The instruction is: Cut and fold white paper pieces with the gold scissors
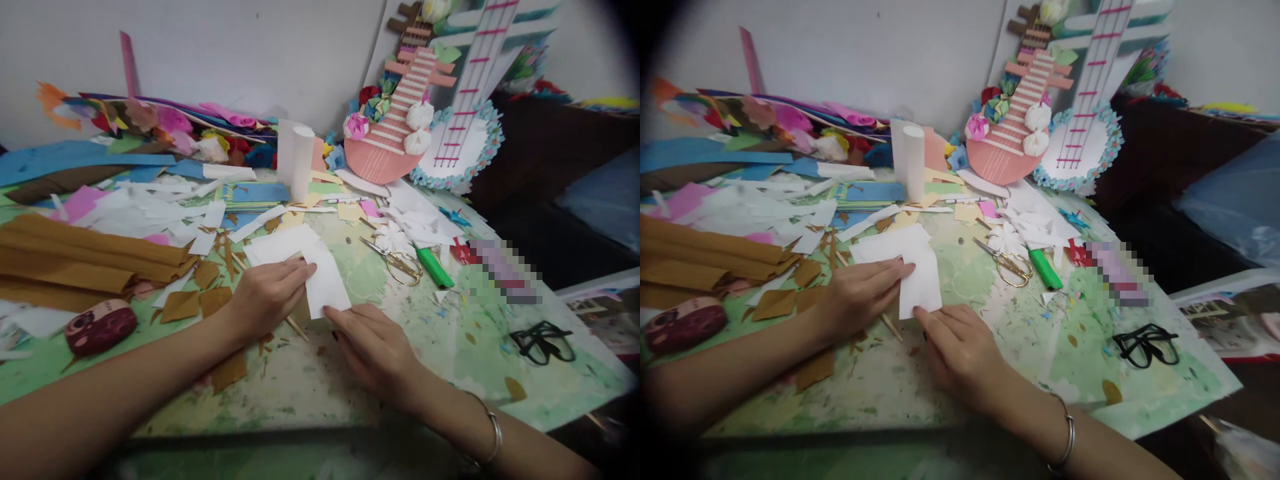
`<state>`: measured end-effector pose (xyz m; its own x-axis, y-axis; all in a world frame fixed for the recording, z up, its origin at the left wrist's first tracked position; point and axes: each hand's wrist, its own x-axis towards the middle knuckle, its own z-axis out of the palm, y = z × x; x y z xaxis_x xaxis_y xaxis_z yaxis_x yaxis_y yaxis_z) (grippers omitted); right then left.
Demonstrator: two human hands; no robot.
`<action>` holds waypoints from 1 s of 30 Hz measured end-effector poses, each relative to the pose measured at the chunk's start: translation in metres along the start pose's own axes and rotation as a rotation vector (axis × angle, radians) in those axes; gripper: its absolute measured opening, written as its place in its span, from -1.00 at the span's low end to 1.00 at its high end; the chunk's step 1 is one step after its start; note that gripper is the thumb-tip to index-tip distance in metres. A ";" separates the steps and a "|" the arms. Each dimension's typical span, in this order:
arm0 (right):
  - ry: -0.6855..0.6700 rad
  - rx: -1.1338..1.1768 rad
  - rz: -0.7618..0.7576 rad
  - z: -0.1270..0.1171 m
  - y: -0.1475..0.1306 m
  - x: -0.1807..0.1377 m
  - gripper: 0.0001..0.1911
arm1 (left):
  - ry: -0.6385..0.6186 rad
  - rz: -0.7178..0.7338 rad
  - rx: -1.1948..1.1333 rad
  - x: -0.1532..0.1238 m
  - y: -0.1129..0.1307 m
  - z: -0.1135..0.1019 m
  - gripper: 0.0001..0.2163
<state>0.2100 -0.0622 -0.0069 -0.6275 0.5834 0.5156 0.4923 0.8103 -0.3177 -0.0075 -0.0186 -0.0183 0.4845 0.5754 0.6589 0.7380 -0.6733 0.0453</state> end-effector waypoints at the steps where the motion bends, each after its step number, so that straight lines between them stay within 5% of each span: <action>1: -0.010 -0.027 0.018 0.001 0.004 0.001 -0.48 | -0.036 -0.038 -0.025 0.000 -0.001 0.001 -0.79; 5: -0.096 -0.096 0.135 0.003 0.025 0.011 -0.63 | -0.233 -0.236 -0.098 0.001 -0.003 0.004 -0.81; 10: -0.175 -0.047 0.045 0.003 0.046 0.028 -0.76 | -0.257 -0.307 -0.123 0.003 -0.005 0.006 -0.81; 21: -0.301 0.227 -0.047 -0.003 0.065 0.044 -0.84 | -0.196 -0.071 -0.251 0.009 0.001 -0.009 -0.82; 25: -0.344 0.271 -0.041 -0.005 0.068 0.043 -0.82 | -0.401 0.026 -0.484 0.013 -0.003 -0.009 -0.84; 30: -0.373 0.353 -0.108 -0.004 0.071 0.042 -0.83 | -0.566 -0.025 -0.683 0.015 -0.016 -0.001 -0.87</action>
<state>0.2211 0.0193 -0.0041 -0.8672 0.4232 0.2623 0.2201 0.7984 -0.5605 -0.0128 0.0005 -0.0089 0.7651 0.6154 0.1898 0.3977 -0.6833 0.6122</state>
